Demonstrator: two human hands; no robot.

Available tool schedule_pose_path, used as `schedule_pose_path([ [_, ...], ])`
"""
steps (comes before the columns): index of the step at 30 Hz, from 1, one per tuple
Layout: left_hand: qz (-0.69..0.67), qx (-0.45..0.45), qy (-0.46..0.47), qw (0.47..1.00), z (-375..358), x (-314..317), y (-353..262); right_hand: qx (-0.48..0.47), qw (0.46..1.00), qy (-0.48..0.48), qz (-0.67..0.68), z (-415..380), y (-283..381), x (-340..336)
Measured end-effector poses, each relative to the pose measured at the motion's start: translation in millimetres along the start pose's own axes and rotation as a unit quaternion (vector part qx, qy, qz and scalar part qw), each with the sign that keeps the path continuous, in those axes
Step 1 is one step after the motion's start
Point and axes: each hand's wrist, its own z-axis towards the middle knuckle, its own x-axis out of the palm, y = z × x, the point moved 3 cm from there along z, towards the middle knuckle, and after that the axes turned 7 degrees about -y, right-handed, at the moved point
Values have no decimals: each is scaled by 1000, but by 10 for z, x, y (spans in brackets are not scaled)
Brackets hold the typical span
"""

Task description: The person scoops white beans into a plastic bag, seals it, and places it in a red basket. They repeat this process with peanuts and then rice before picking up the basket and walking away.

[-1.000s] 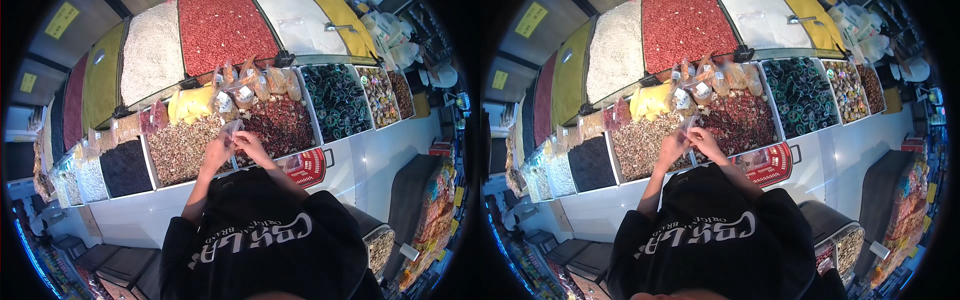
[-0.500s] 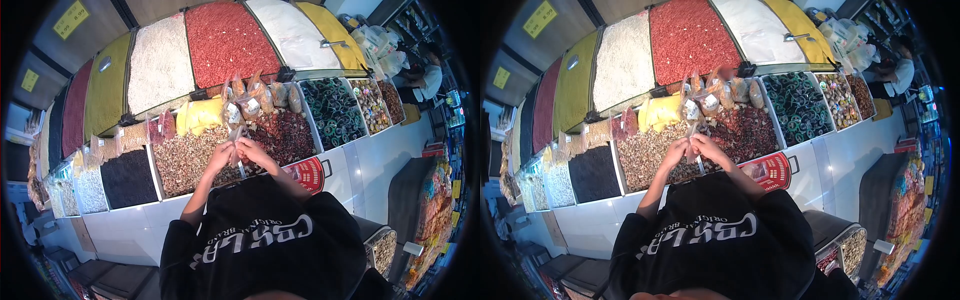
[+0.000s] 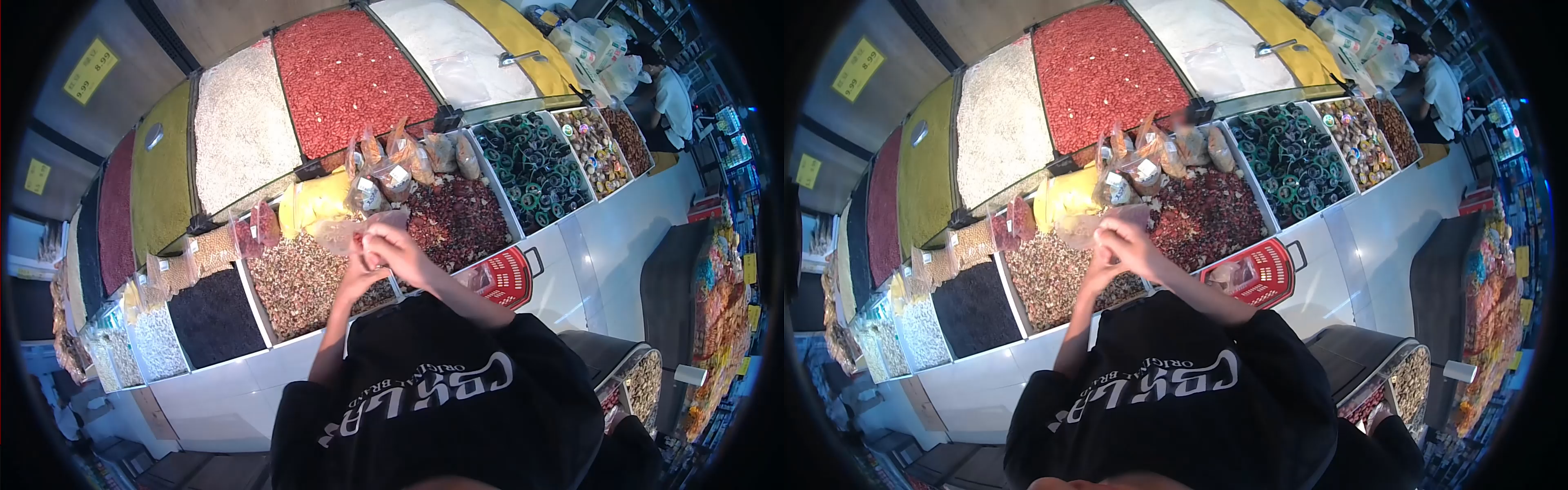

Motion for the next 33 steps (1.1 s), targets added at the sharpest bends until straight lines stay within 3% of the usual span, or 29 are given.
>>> schedule_pose_path([
  [1, 57, 60, -26, 996, 61, 102, 45, -21, 999, 13, -30, -22, 25, 46],
  [3, -164, -89, -39, 982, 199, 158, 124, -30, 997, 29, -69, -111, 163, 5],
  [4, -166, -99, -107, 975, 266, 203, 77, -52, 988, 8, -145, -150, 250, -80],
  [6, -200, -117, -71, 970, 266, 271, -145, -61, 968, -25, -241, -152, 316, -368],
  [7, -227, -135, -30, 964, 265, 314, -199, -44, 980, -33, -189, -129, 250, -575],
  [9, -228, -140, -4, 963, 243, 324, -185, -216, 876, -111, -416, -111, 272, -890],
  [11, -180, -209, 50, 960, 192, 382, -159, -136, 900, -62, -410, -129, -116, -1289],
  [13, -188, -169, 87, 963, 234, 498, 23, -9, 966, 63, -249, -114, -491, -1514],
  [15, -140, -188, 141, 962, 329, 583, 114, 92, 969, 136, -185, -30, -695, -1652],
  [17, -157, -154, 126, 967, 541, 630, 33, 112, 965, 147, -184, 197, -604, -1803],
  [18, -142, -201, 125, 961, 720, 624, -130, 135, 962, 153, -183, 330, -422, -1809],
  [20, -140, -248, 135, 949, 1161, 608, -518, 125, 965, 123, -195, 708, 220, -1641],
  [22, -105, -214, 63, 969, 1631, 555, -862, 123, 955, 97, -250, 1236, 517, -1719],
  [24, -172, -187, 12, 967, 2178, 514, -1059, 114, 943, 82, -301, 1820, 706, -1859],
  [25, -172, -167, 47, 970, 2412, 455, -1232, 123, 934, 72, -329, 2081, 780, -1923],
  [27, -186, -169, 19, 968, 2860, 346, -1086, 95, 945, -44, -311, 2450, 831, -2041],
  [32, -121, -173, -104, 972, 3289, 117, -728, 110, 946, -81, -293, 3003, 576, -2364],
  [33, -118, -175, -104, 972, 3348, 87, -682, 69, 942, -107, -310, 3032, 559, -2387],
])
